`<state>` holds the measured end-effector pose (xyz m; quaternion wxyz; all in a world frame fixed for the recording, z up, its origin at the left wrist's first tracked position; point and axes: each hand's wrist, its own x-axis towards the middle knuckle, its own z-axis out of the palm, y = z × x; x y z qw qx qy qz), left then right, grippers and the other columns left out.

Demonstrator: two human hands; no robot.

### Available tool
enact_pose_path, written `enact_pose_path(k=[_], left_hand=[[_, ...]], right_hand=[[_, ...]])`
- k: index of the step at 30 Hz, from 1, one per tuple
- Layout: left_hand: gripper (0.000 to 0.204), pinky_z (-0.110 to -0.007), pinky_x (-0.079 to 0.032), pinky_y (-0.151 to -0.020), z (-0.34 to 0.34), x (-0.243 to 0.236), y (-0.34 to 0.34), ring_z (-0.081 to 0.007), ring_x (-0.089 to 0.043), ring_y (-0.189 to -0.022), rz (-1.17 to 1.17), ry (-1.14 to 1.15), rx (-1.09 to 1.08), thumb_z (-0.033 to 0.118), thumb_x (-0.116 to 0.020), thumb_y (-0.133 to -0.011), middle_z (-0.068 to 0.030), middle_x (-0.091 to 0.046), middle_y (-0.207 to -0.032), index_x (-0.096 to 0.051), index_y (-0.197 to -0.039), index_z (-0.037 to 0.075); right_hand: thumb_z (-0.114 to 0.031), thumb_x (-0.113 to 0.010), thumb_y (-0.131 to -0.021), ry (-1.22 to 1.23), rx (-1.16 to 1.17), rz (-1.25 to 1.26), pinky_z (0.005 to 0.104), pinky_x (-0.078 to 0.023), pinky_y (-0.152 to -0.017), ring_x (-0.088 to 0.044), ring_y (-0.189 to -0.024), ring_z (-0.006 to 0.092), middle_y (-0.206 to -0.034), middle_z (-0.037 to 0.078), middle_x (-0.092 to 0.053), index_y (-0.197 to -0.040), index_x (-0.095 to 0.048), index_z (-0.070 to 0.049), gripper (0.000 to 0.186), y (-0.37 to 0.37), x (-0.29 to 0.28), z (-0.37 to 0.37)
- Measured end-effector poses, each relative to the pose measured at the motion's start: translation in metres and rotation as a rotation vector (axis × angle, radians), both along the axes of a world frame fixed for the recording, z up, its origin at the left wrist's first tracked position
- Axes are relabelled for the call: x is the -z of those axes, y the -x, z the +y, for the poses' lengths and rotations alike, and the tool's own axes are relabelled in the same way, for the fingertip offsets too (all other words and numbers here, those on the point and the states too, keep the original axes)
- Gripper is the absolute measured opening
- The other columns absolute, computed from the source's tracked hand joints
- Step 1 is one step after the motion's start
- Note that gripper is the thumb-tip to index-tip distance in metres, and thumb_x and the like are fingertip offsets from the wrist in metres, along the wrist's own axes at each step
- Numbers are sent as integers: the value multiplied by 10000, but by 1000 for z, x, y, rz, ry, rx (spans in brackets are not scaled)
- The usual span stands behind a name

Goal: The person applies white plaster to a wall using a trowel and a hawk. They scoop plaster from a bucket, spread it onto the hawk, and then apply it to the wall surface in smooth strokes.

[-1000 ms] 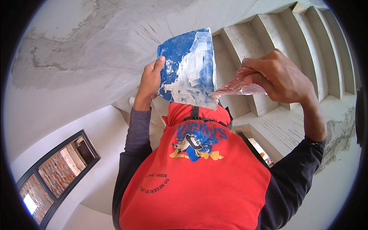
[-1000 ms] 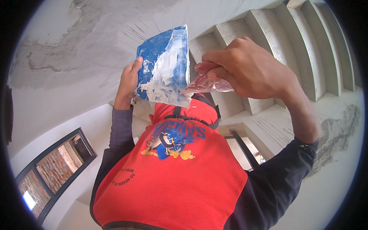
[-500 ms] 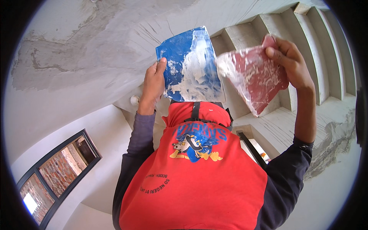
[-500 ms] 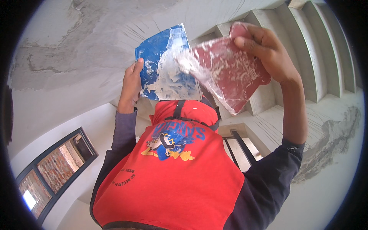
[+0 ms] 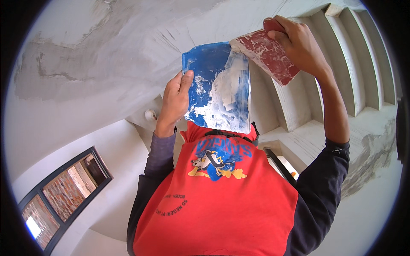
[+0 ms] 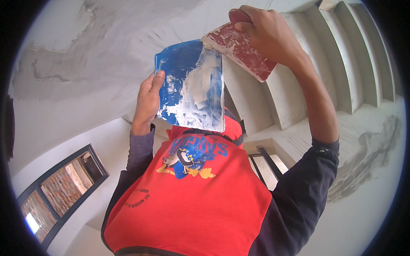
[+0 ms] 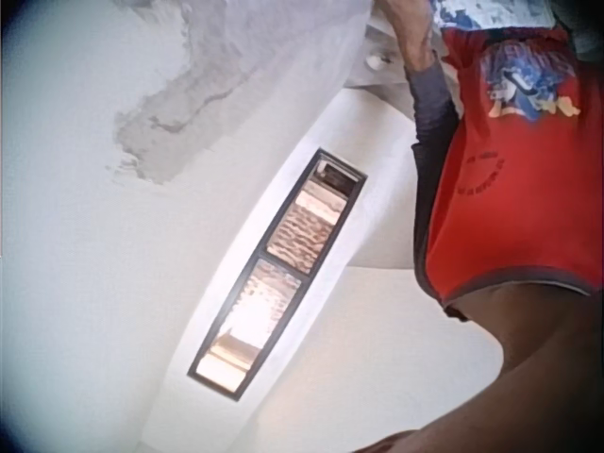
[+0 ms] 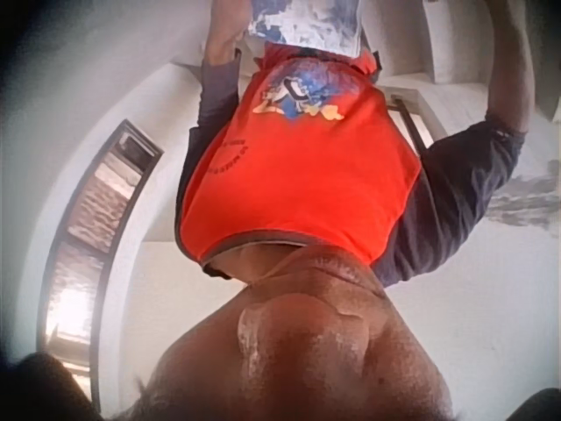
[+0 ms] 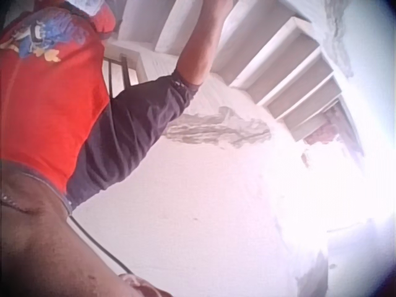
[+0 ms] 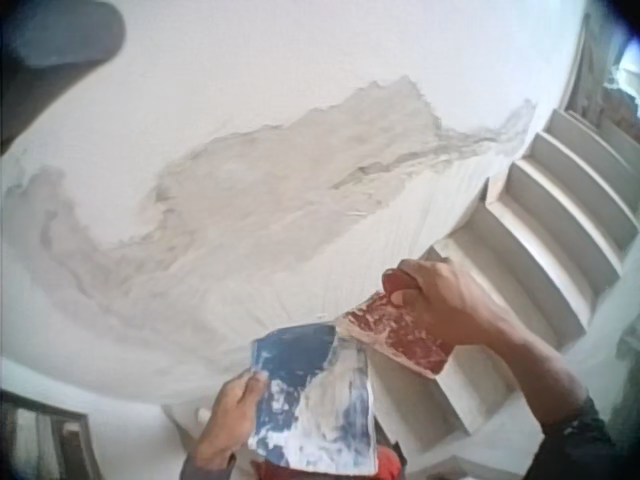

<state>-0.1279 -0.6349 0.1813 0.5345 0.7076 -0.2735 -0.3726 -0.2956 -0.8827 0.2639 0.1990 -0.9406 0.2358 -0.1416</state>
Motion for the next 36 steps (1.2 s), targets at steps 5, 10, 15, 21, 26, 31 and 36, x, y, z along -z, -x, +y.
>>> enact_pose_path(k=[5,10,15,21,26,31,36], left_hand=[[396,-229,-323,-497,-1,-10,6,-36,-336,-544,7,31,-23,344,-419,-975,61,-404,-596,-597,-950,-9],[387,-247,-302,-488,1,0,3,-47,-316,-539,-45,40,6,336,-412,-977,51,-388,-584,-586,-915,-4],[385,-257,-290,-486,0,2,6,-58,-305,-539,-86,32,-25,333,-411,-976,38,-374,-573,-572,-880,-3],[384,-293,-321,-504,-3,12,6,-84,-344,-541,-149,-17,-32,325,-414,-973,12,-411,-577,-559,-869,-15],[387,-336,-394,-595,-1,36,-4,-145,-454,-615,-195,-49,-108,316,-414,-973,-66,-541,-671,-561,-906,-36],[396,-294,-434,-751,-6,48,21,-136,-529,-803,-105,63,-236,313,-413,-976,-76,-608,-897,-568,-1033,-46],[415,-273,-444,-777,3,51,19,-132,-558,-859,2,24,-315,321,-418,-975,-78,-606,-976,-542,-1100,-54]], right_hand=[[-146,-570,-821,-101,-53,-6,425,-468,-686,-592,-753,401,-824,231,-623,-999,-583,1,231,2,-4,4],[-121,-577,-810,-173,-91,42,417,-473,-695,-595,-773,400,-844,226,-627,-985,-585,5,216,8,-6,19],[-115,-585,-802,-327,-147,53,414,-472,-706,-597,-803,398,-852,216,-630,-974,-590,-2,206,23,11,39],[-113,-591,-803,-515,-176,76,439,-450,-676,-566,-772,424,-801,230,-609,-917,-573,13,171,37,34,69],[-127,-583,-826,-521,-215,95,348,-444,-630,-587,-651,270,-750,133,-623,-874,-577,10,146,49,43,56],[-206,-576,-873,-1290,34,-357,272,-456,-646,-574,-723,116,-820,32,-611,-925,-584,-28,186,120,92,39],[-230,-586,-876,-1532,325,-1114,278,-495,-724,-604,-801,129,-915,58,-617,-1031,-551,-18,265,151,125,32]])
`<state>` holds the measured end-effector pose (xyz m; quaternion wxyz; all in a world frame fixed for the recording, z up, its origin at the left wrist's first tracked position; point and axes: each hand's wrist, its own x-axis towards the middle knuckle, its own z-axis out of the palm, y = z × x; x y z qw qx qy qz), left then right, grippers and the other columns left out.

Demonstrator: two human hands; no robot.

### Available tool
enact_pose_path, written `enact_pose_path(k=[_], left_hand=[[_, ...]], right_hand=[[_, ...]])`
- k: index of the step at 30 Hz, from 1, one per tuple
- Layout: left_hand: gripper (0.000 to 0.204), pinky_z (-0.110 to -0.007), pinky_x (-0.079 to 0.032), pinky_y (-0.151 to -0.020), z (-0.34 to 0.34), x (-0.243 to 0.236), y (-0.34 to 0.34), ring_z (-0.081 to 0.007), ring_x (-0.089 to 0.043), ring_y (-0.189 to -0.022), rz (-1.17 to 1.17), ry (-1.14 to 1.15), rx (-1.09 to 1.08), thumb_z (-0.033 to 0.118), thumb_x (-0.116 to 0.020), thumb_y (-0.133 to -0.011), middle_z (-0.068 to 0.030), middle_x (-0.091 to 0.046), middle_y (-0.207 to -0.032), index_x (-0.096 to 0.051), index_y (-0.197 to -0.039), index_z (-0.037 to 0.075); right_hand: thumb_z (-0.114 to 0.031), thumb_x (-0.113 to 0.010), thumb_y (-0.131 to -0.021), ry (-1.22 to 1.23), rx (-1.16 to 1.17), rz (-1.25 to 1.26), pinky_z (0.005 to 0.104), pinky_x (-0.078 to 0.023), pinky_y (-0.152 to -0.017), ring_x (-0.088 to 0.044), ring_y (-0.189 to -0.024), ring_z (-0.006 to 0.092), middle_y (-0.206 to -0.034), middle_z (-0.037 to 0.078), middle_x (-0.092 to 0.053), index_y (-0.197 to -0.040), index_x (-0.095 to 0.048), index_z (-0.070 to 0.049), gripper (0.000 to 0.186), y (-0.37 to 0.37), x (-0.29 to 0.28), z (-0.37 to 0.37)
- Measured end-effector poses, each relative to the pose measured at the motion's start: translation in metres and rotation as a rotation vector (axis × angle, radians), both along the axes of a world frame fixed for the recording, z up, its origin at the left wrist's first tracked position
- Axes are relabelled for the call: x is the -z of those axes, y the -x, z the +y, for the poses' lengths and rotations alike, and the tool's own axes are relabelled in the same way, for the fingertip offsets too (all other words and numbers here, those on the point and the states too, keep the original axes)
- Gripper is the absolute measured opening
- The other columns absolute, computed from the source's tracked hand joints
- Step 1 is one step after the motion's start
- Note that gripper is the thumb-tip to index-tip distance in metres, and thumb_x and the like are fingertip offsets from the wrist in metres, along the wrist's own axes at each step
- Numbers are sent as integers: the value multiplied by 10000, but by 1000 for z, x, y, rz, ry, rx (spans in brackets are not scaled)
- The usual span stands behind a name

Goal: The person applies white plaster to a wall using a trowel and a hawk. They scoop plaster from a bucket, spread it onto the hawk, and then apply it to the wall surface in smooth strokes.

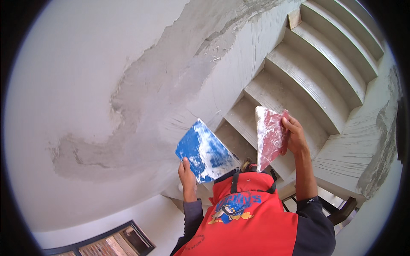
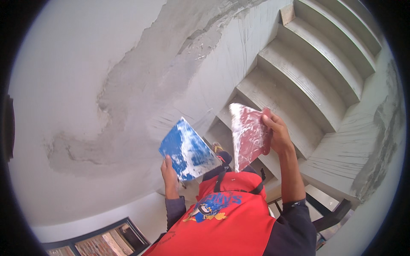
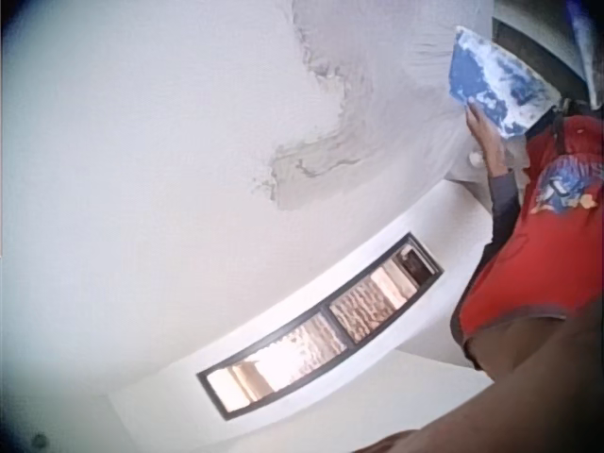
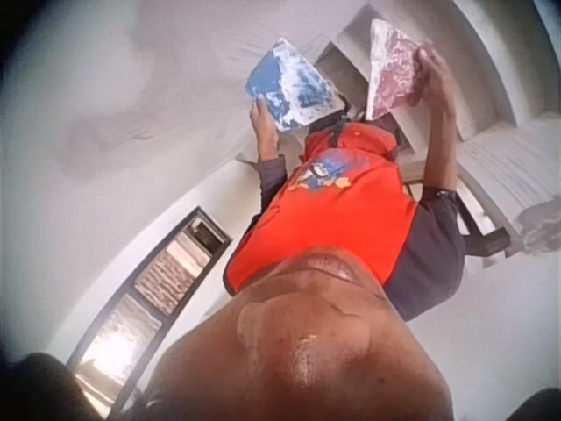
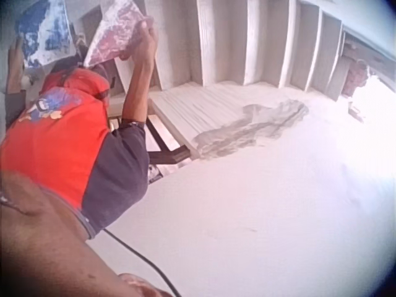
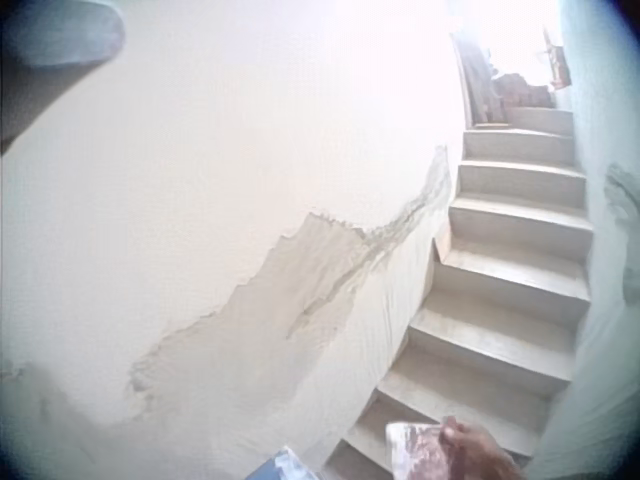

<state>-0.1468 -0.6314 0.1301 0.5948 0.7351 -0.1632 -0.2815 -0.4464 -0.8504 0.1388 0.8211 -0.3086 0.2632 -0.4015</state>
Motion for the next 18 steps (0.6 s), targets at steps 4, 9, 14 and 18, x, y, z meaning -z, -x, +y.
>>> enact_pose_path(k=[4,9,14,18], left_hand=[[424,-278,-474,-772,8,3,-1,-148,-593,-854,149,-26,-33,327,-421,-973,-82,-607,-1002,-521,-1138,-50],[412,-307,-505,-792,21,4,-8,-188,-626,-900,320,-63,-86,314,-427,-970,-106,-611,-1055,-506,-1171,-36],[422,-312,-502,-803,5,-22,-2,-188,-619,-926,340,-64,-19,321,-432,-968,-101,-601,-1087,-485,-1194,-31],[430,-316,-497,-819,0,-46,5,-191,-614,-946,328,-88,-19,322,-433,-968,-107,-593,-1108,-474,-1204,-34]], right_hand=[[-162,-625,-837,-147,259,-85,318,-497,-815,-614,-854,170,-945,76,-617,-1069,-529,-4,297,8,5,1],[-111,-646,-800,-173,323,140,313,-475,-785,-593,-845,166,-920,66,-604,-1012,-544,-11,256,-15,44,-4],[-115,-625,-824,188,500,672,285,-459,-758,-594,-823,152,-861,67,-630,-998,-564,5,220,-53,60,-39],[-72,-582,-842,318,754,651,310,-479,-743,-627,-810,177,-891,133,-655,-1028,-562,13,205,-123,43,-77]])
